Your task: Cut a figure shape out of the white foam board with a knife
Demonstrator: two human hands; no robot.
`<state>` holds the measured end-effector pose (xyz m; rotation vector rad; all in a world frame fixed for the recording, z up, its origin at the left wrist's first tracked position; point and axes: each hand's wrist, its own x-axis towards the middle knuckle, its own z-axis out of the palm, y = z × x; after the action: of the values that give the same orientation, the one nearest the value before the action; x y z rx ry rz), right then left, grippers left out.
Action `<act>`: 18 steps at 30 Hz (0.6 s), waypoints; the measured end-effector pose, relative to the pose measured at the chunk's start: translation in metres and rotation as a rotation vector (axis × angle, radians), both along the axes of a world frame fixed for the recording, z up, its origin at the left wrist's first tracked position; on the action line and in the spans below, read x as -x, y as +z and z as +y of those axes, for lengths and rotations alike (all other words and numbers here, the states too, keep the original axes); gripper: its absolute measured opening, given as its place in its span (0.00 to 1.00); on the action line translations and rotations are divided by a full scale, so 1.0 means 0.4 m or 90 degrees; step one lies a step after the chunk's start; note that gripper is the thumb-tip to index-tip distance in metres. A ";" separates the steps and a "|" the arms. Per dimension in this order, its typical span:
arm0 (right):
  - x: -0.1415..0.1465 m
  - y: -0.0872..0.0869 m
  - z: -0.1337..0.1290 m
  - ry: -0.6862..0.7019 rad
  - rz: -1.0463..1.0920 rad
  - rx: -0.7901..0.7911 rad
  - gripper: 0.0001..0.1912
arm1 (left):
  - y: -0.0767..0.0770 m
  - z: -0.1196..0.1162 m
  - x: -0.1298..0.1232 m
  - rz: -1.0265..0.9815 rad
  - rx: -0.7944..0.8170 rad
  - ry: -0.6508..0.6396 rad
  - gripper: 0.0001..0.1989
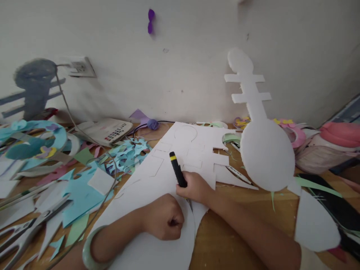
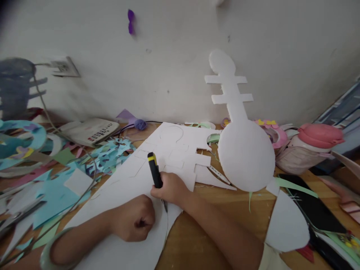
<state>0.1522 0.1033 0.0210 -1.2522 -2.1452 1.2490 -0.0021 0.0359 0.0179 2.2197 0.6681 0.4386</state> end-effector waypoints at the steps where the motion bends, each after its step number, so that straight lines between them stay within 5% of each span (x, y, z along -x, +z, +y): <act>1: 0.000 -0.002 0.002 0.010 0.005 0.002 0.10 | -0.001 0.000 0.000 0.001 -0.002 0.001 0.16; 7: -0.013 -0.016 0.019 0.071 0.072 0.044 0.04 | 0.009 -0.003 -0.008 0.049 -0.010 0.002 0.19; 18: -0.006 -0.025 0.037 0.031 0.078 0.075 0.03 | 0.005 -0.001 -0.006 0.018 0.006 0.003 0.17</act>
<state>0.1546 0.1182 0.0111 -1.1430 -2.0531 1.4523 0.0002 0.0356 0.0200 2.2187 0.6883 0.4065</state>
